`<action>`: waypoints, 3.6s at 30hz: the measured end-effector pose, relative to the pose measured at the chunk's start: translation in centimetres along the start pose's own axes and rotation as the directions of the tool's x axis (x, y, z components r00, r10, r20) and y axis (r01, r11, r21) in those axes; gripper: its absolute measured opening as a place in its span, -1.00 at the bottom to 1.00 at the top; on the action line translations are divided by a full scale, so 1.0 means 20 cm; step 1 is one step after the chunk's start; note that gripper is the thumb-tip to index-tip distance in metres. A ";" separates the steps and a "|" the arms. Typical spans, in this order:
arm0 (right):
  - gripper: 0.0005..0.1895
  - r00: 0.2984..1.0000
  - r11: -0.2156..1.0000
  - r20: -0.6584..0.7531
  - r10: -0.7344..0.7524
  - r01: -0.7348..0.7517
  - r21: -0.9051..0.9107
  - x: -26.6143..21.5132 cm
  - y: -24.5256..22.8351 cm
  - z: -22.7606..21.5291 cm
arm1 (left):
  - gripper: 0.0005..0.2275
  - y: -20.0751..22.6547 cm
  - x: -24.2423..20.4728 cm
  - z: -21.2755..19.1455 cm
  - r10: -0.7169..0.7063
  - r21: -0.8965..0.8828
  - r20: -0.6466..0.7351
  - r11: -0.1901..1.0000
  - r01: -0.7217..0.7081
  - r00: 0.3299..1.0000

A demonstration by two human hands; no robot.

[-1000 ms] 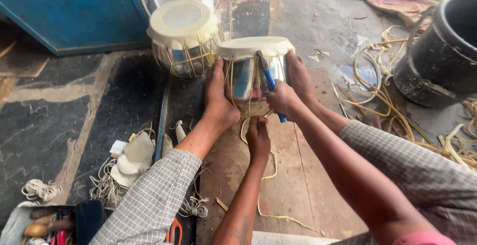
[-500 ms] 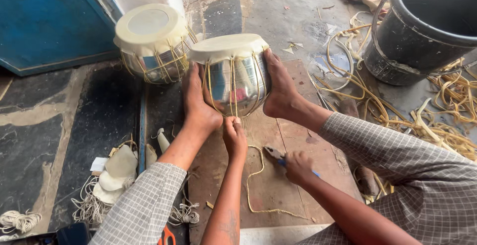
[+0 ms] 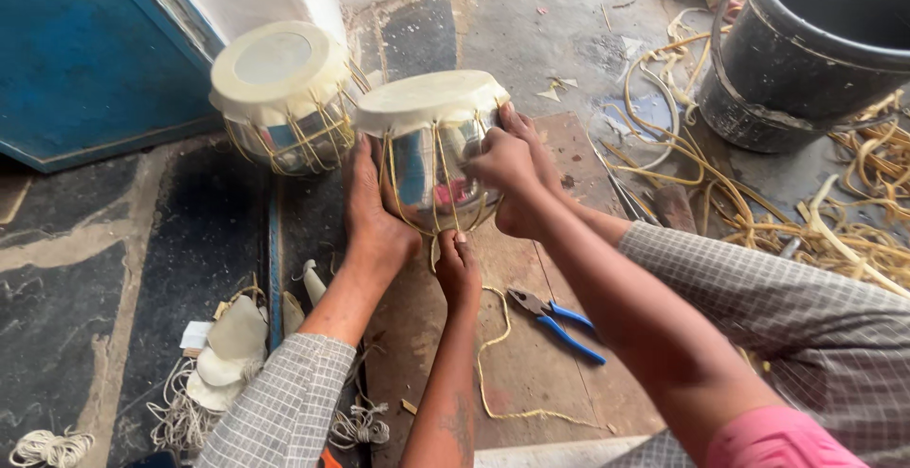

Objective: The person is assembling a drum by stretching a leather membrane over a frame, securing it with cord, and using a knife and pliers to trim and tighten the assembly.

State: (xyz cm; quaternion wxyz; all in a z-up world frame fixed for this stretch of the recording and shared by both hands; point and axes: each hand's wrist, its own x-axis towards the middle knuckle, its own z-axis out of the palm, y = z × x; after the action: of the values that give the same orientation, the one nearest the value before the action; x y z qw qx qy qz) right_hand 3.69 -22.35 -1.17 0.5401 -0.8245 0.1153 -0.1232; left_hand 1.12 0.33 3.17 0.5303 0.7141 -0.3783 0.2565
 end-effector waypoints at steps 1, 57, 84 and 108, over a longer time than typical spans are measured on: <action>-0.75 0.997 0.986 0.012 0.070 -0.071 0.154 0.02 0.00 -0.01 | -0.20 -0.02 0.00 0.00 -0.027 -0.037 0.014 0.999 0.027 1.000; -0.49 0.908 0.632 0.167 0.383 -0.126 -0.765 -0.90 0.88 0.11 | -0.64 -0.09 -0.29 0.45 -0.840 -0.594 0.135 0.357 0.721 0.526; -0.23 0.971 0.951 0.238 -0.023 0.095 -0.295 -0.34 0.17 -0.01 | 0.00 0.00 -0.18 0.06 0.115 0.280 -0.106 0.956 -0.081 0.988; -0.80 0.915 0.982 0.357 0.187 -0.183 -0.045 -0.05 -0.20 -0.03 | -0.11 -0.07 -0.03 0.05 0.015 0.244 -0.067 0.970 0.002 0.998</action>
State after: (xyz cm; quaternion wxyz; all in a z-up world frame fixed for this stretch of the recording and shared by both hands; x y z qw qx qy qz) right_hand 2.71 -21.05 2.67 0.5567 -0.8214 0.0926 0.0821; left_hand 1.88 -0.28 1.69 0.4504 0.7633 -0.3278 0.3273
